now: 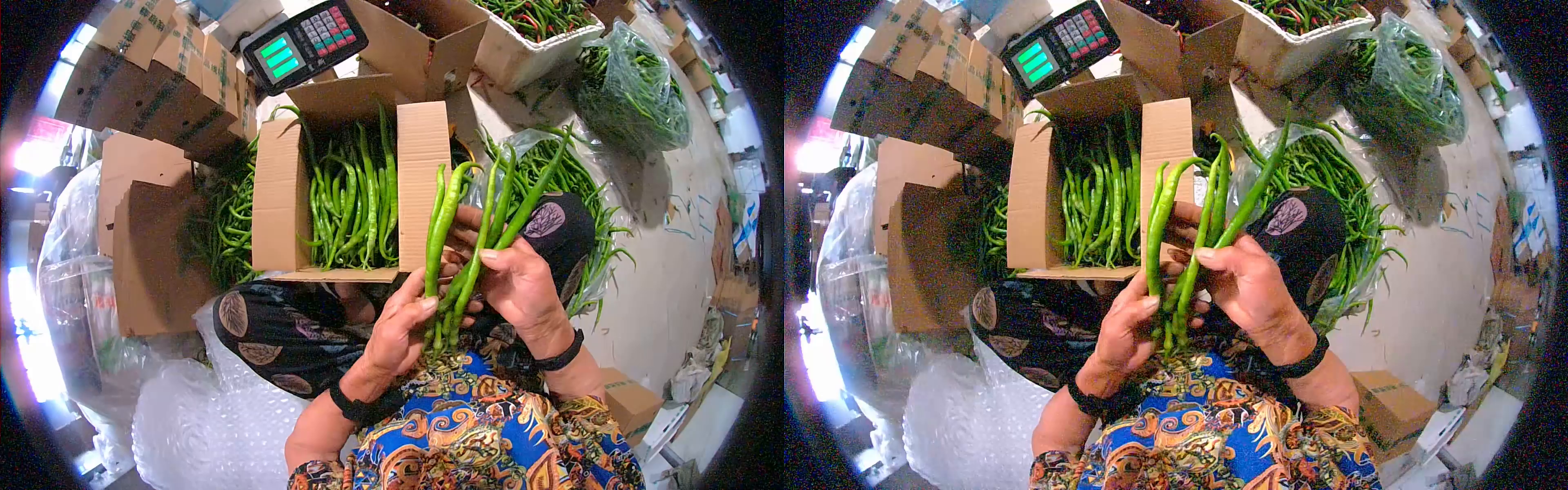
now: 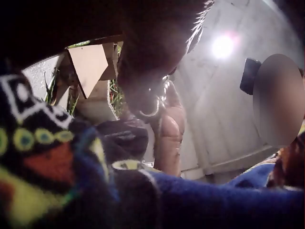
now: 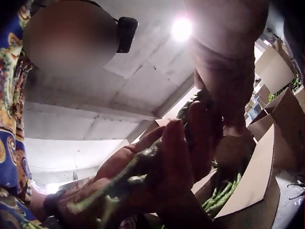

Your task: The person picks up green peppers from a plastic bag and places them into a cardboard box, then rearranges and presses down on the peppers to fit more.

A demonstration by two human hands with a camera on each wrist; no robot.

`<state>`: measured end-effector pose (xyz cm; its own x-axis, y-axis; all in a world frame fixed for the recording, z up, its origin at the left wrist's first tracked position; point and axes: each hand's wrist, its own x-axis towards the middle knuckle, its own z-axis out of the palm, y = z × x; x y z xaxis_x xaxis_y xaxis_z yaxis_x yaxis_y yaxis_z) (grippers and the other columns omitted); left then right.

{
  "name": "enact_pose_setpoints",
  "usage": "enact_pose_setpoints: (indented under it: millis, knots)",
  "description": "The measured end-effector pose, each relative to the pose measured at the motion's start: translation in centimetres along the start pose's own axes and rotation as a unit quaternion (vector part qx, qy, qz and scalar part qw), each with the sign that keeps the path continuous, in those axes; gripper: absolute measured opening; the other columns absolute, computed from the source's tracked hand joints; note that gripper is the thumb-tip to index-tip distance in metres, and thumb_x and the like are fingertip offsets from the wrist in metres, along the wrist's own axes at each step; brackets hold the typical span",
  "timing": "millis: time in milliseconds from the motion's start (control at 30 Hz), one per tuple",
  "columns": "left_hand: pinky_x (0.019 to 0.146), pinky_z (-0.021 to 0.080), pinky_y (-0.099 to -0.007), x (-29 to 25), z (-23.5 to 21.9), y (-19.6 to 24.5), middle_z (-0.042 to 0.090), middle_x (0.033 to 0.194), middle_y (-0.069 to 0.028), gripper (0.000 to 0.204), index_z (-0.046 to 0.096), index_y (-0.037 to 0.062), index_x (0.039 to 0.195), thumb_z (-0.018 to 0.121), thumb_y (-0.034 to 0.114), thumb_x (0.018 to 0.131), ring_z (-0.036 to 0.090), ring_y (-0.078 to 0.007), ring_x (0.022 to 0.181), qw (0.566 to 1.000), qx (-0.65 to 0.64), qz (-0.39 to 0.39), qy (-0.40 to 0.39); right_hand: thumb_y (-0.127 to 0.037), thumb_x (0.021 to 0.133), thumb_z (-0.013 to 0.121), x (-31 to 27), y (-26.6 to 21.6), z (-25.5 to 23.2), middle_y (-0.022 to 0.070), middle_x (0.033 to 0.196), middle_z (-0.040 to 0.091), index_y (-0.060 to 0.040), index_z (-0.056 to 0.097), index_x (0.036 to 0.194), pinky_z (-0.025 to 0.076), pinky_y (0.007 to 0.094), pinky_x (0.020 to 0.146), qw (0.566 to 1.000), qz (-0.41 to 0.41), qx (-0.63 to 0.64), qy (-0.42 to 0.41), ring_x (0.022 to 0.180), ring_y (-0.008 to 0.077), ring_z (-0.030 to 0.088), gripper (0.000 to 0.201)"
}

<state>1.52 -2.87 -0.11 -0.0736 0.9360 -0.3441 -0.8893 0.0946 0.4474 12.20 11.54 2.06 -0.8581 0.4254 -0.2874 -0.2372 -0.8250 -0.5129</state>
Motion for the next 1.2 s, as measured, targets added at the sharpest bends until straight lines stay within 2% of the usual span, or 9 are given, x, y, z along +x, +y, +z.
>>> enact_pose_setpoints:
  millis: [233, 367, 433, 533, 767, 833, 933, 1167, 1200]
  knots:
    - [0.088, 0.053, -0.0362, 0.3, 0.0, -0.1, 0.054, 0.124, -0.0155, 0.048, 0.039, -0.0002, 0.134, 0.055, 0.01, 0.09, 0.062, -0.0289, 0.105, 0.999, 0.039, 0.004, 0.022, -0.016, 0.091, 0.057, 0.0, 0.6, -2.2, 0.0133, 0.12, 0.06, 0.0011, 0.05, 0.128, 0.051, 0.0373, 0.089, 0.999, 0.021, 0.0, 0.029, 0.104, 0.0239, 0.061, 0.041]
    - [0.084, 0.053, -0.0334, 0.5, -0.1, -0.2, 0.055, 0.122, -0.014, 0.047, 0.042, 0.0001, 0.132, 0.058, 0.01, 0.089, 0.062, -0.0243, 0.1, 0.997, 0.054, -0.005, 0.049, -0.012, 0.091, 0.059, 0.6, 0.9, -2.1, 0.0109, 0.115, 0.062, -0.0016, 0.051, 0.126, 0.053, 0.0352, 0.083, 0.999, 0.017, 0.01, 0.039, 0.097, 0.021, 0.063, 0.038]
    - [0.08, 0.053, -0.0312, 0.6, -0.6, -0.5, 0.056, 0.121, -0.0122, 0.049, 0.042, 0.0007, 0.132, 0.061, 0.01, 0.088, 0.062, -0.0206, 0.094, 0.994, 0.091, -0.002, 0.053, -0.011, 0.09, 0.061, 1.0, 1.2, -1.6, 0.0107, 0.111, 0.063, -0.003, 0.05, 0.126, 0.054, 0.0353, 0.081, 0.992, -0.016, 0.003, 0.122, 0.092, 0.0203, 0.064, 0.038]
    - [0.076, 0.053, -0.0294, 0.6, -0.7, -0.5, 0.057, 0.119, -0.0116, 0.048, 0.042, 0.001, 0.132, 0.06, 0.01, 0.089, 0.061, -0.019, 0.092, 0.995, 0.077, -0.022, 0.051, -0.013, 0.09, 0.063, 1.4, 0.8, -1.4, 0.0088, 0.109, 0.064, -0.0041, 0.051, 0.123, 0.055, 0.0347, 0.078, 0.995, -0.002, -0.019, 0.102, 0.09, 0.0192, 0.065, 0.037]
    - [0.07, 0.055, -0.0282, 1.0, -0.1, 0.3, 0.059, 0.116, -0.016, 0.053, 0.039, 0.0005, 0.135, 0.058, 0.018, 0.089, 0.064, -0.0198, 0.086, 0.988, 0.143, -0.037, 0.037, -0.013, 0.09, 0.063, 1.8, 0.7, -0.9, 0.0051, 0.104, 0.065, -0.0056, 0.054, 0.123, 0.054, 0.0294, 0.071, 0.987, 0.001, -0.091, 0.129, 0.085, 0.0139, 0.065, 0.035]
    - [0.067, 0.057, -0.0302, 0.9, 0.2, 0.7, 0.059, 0.116, -0.0186, 0.051, 0.038, 0.0001, 0.135, 0.055, 0.019, 0.091, 0.067, -0.0234, 0.084, 0.995, 0.068, -0.063, 0.025, -0.014, 0.09, 0.063, 1.9, 0.6, -0.7, 0.0048, 0.102, 0.065, -0.0052, 0.055, 0.122, 0.054, 0.0281, 0.069, 0.984, -0.005, -0.107, 0.142, 0.083, 0.013, 0.064, 0.033]
    - [0.071, 0.057, -0.0321, 1.0, -0.1, 0.9, 0.059, 0.118, -0.0199, 0.047, 0.036, 0.0008, 0.136, 0.051, 0.02, 0.095, 0.067, -0.0256, 0.09, 0.996, 0.069, -0.051, 0.022, -0.016, 0.089, 0.064, 2.3, 0.4, -1.0, 0.005, 0.094, 0.065, -0.0027, 0.056, 0.119, 0.053, 0.0252, 0.065, 0.986, 0.008, -0.126, 0.11, 0.076, 0.0128, 0.065, 0.033]
    - [0.069, 0.055, -0.029, 1.6, -0.4, 1.2, 0.059, 0.115, -0.0165, 0.05, 0.034, 0.0024, 0.138, 0.052, 0.018, 0.094, 0.065, -0.0204, 0.086, 0.997, 0.063, -0.034, 0.035, -0.016, 0.088, 0.065, 2.5, 0.2, -0.5, 0.0046, 0.097, 0.065, -0.0028, 0.056, 0.118, 0.053, 0.0254, 0.068, 0.984, 0.058, -0.13, 0.103, 0.079, 0.0135, 0.065, 0.034]
    - [0.069, 0.054, -0.0276, 1.7, -0.5, 1.3, 0.059, 0.114, -0.0152, 0.051, 0.033, 0.0023, 0.138, 0.053, 0.017, 0.094, 0.064, -0.0182, 0.085, 0.996, 0.073, -0.028, 0.036, -0.017, 0.088, 0.066, 2.7, 0.2, -0.3, 0.0073, 0.104, 0.064, -0.0011, 0.05, 0.125, 0.051, 0.0281, 0.078, 0.988, 0.039, -0.126, 0.078, 0.089, 0.0153, 0.063, 0.044]
